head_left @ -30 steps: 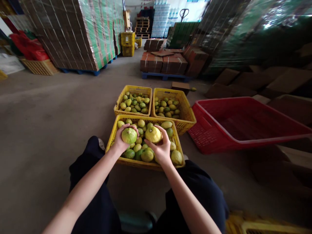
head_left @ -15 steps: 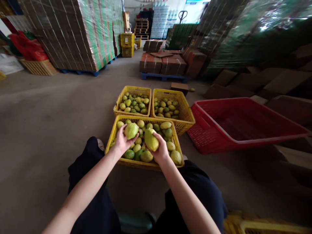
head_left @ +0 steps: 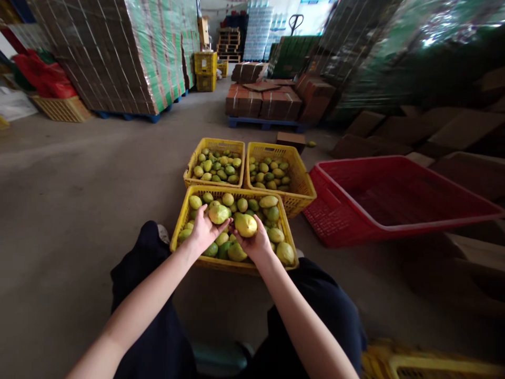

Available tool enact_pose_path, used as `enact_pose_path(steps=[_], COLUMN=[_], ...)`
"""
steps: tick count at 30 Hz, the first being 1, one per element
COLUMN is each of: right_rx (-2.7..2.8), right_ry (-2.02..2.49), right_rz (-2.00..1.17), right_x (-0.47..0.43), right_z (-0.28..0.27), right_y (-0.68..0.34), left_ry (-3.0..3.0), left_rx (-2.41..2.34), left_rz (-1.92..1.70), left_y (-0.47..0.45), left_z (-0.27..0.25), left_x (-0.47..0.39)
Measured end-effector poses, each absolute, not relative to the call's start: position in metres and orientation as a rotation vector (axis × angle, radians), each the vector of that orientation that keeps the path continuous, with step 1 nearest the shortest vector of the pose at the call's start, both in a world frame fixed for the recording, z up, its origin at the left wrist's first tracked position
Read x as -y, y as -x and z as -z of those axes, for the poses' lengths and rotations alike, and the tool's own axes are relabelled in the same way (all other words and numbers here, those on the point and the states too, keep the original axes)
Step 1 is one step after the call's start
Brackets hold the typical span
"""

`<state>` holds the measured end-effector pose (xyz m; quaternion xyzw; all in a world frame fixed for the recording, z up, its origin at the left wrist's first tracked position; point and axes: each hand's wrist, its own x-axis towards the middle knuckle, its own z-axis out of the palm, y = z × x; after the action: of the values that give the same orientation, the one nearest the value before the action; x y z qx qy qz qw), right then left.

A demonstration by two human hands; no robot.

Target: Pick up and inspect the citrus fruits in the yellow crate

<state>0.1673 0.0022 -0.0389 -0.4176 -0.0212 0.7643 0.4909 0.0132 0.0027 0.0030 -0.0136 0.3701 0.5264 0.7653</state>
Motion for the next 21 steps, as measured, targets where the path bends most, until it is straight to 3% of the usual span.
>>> enact_pose_path(steps=[12, 21], right_rx=[-0.053, 0.227], right_ry=[1.047, 0.969], right_rz=[-1.831, -1.789], right_x=[-0.001, 0.009], right_z=[0.025, 0.005], right_y=[-0.165, -0.157], left_ry=[-0.079, -0.099], left_rx=[-0.686, -0.604], left_rz=[-1.228, -1.286], left_y=[-0.012, -0.010], left_z=[-0.004, -0.012], left_x=[-0.001, 0.003])
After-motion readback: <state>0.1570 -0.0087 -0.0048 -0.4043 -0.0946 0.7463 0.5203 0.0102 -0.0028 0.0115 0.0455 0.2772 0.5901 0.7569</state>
